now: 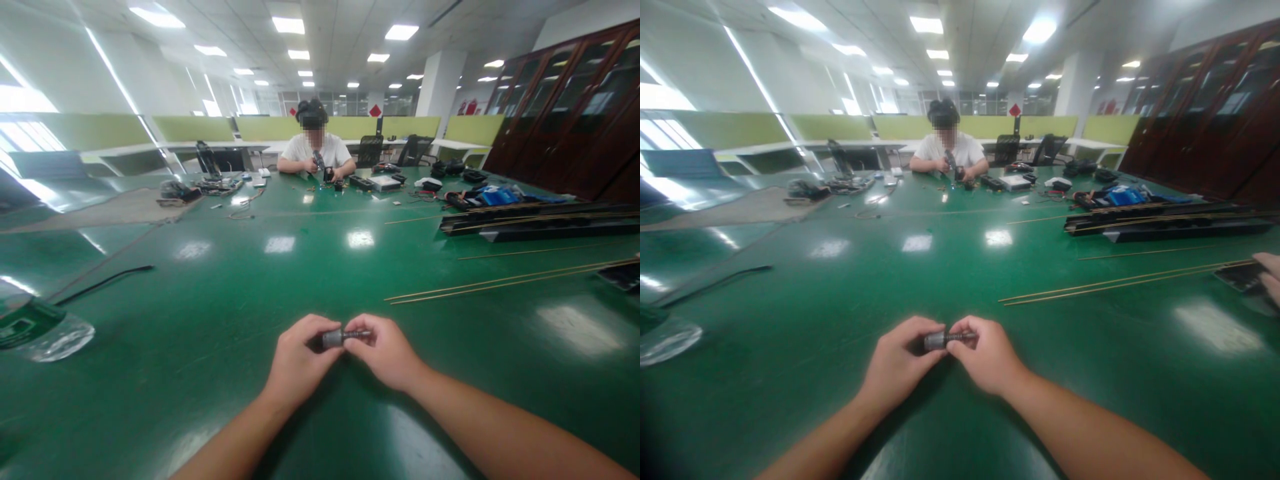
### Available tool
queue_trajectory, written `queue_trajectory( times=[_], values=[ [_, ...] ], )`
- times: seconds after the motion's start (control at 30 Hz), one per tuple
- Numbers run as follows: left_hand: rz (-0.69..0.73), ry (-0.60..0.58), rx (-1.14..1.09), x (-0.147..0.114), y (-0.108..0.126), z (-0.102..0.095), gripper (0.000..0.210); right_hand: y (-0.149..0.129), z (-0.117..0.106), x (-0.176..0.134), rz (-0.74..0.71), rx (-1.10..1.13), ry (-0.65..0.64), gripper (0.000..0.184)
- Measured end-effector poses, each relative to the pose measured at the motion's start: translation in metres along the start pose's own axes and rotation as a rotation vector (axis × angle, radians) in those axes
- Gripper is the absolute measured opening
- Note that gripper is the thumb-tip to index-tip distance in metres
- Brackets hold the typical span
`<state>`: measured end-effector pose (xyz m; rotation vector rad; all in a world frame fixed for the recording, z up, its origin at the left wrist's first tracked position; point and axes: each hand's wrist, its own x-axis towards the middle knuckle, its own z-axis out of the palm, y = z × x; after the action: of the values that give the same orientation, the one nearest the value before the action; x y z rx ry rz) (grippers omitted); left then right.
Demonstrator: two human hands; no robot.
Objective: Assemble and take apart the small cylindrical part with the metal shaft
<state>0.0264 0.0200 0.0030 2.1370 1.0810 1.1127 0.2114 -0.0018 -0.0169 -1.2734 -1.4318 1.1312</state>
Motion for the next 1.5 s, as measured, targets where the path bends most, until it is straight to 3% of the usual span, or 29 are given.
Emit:
queue_trajectory(
  times=[1.5],
  values=[
    [-0.01,0.032,0.03,0.0022,-0.0071,-0.0082,0.023,0.0006,0.0003,0.0011,0.054,0.14,0.01,0.013]
  ],
)
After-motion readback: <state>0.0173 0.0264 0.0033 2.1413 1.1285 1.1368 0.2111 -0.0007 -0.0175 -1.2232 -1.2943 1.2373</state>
